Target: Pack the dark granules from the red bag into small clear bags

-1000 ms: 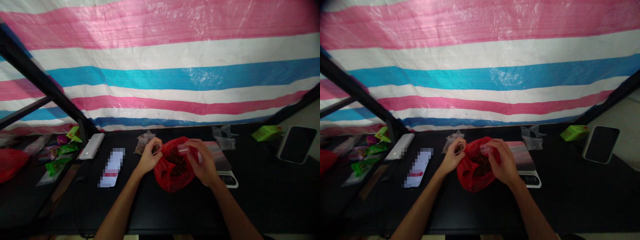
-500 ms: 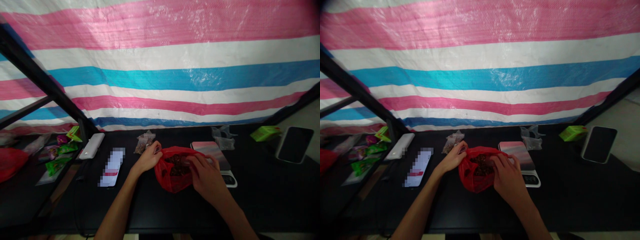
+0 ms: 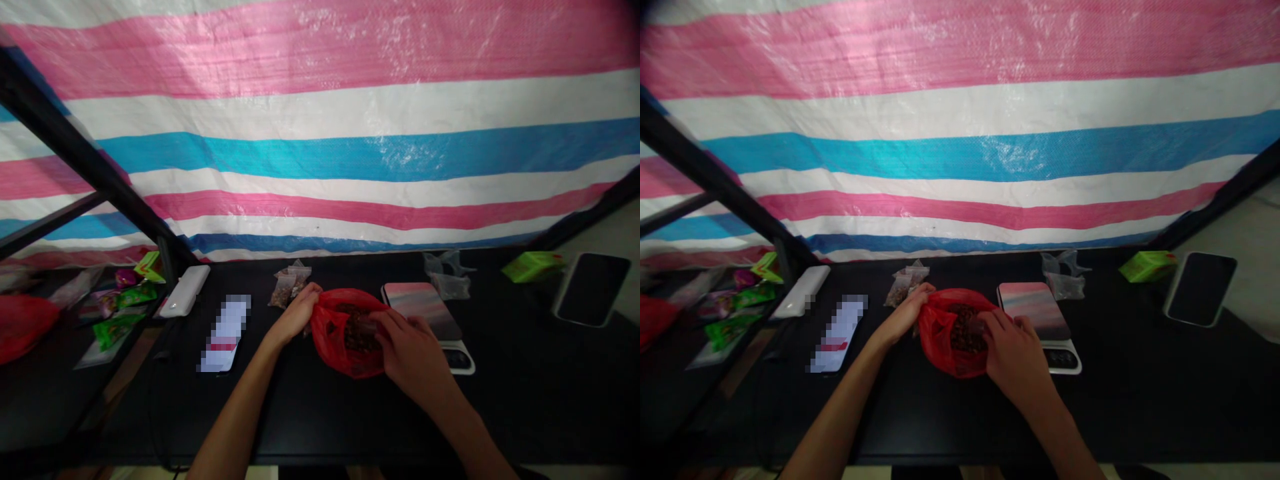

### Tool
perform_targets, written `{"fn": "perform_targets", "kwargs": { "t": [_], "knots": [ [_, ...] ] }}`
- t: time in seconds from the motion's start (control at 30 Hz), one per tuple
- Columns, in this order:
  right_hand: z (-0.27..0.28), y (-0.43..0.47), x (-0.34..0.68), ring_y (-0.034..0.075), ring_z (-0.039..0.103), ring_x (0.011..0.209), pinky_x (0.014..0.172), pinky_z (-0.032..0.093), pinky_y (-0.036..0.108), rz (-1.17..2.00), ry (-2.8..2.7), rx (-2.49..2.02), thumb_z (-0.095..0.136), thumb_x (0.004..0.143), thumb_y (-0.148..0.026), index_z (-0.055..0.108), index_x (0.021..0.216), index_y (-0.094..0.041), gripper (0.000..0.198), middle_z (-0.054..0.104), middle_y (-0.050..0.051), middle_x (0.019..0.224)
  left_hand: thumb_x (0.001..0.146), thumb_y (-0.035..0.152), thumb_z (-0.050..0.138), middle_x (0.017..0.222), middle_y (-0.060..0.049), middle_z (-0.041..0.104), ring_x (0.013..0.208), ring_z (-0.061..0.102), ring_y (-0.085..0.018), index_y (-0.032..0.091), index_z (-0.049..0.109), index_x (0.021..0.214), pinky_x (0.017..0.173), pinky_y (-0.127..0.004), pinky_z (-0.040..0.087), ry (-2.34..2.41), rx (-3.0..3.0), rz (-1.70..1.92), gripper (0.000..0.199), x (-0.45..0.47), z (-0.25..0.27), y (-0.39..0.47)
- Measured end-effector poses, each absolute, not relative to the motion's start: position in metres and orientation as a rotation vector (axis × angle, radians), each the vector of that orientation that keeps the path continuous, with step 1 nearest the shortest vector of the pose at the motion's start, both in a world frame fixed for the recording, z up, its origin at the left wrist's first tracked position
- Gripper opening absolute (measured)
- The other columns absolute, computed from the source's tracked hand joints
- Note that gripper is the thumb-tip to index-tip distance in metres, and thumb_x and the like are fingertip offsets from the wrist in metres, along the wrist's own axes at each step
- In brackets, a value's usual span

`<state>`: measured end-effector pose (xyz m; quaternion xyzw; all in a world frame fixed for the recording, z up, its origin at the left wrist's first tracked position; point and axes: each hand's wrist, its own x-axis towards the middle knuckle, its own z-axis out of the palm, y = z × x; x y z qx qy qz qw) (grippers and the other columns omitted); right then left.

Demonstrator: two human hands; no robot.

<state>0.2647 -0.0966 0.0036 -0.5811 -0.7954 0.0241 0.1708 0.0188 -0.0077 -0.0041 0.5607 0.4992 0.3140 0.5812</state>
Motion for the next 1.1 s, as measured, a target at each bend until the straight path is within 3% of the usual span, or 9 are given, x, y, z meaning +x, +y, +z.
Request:
{"fn": "perform_targets", "kwargs": {
  "t": [0.17, 0.43, 0.67, 1.1],
  "knots": [
    [-0.003, -0.103, 0.26, 0.022, 0.067, 0.085, 0.083, 0.04, 0.039, 0.062, -2.286, -1.716, 0.053, 0.093, -0.011, 0.065, 0.12, -0.025, 0.032, 0.073, 0.005, 0.123, 0.092, 0.03, 0.045, 0.072, 0.003, 0.049, 0.06, 0.046, -0.014, 0.023, 0.054, 0.092, 0.052, -0.023, 0.035, 1.148, 1.322, 0.719, 0.013, 0.017, -0.005, -0.009],
    [-0.011, -0.1, 0.251, 0.025, 0.072, 0.098, 0.092, 0.043, 0.043, 0.09, -2.339, -1.734, 0.048, 0.097, -0.014, 0.051, 0.146, -0.019, 0.048, 0.07, 0.012, 0.134, 0.086, 0.03, 0.05, 0.075, 0.004, 0.049, 0.058, 0.045, -0.013, 0.023, 0.054, 0.095, 0.053, -0.023, 0.036, 1.056, 1.166, 0.758, 0.012, 0.028, -0.018, -0.009],
    [-0.013, -0.096, 0.243, 0.025, 0.07, 0.102, 0.09, 0.043, 0.042, 0.069, -2.331, -1.788, 0.048, 0.099, -0.018, 0.06, 0.137, -0.02, 0.039, 0.067, 0.012, 0.135, 0.08, 0.022, 0.049, 0.085, 0.003, 0.05, 0.069, 0.047, -0.012, 0.022, 0.053, 0.098, 0.061, -0.022, 0.037, 1.02, 1.153, 0.788, 0.018, 0.032, -0.021, -0.007],
    [-0.01, -0.077, 0.229, 0.026, 0.068, 0.105, 0.093, 0.044, 0.041, 0.19, -2.169, -1.804, 0.053, 0.096, -0.019, 0.062, 0.125, -0.019, 0.03, 0.072, 0.012, 0.124, 0.074, 0.026, 0.054, 0.081, 0.004, 0.047, 0.065, 0.042, -0.011, 0.021, 0.051, 0.094, 0.061, -0.022, 0.037, 0.962, 1.008, 0.885, 0.021, 0.036, -0.018, -0.007]
  ]
}}
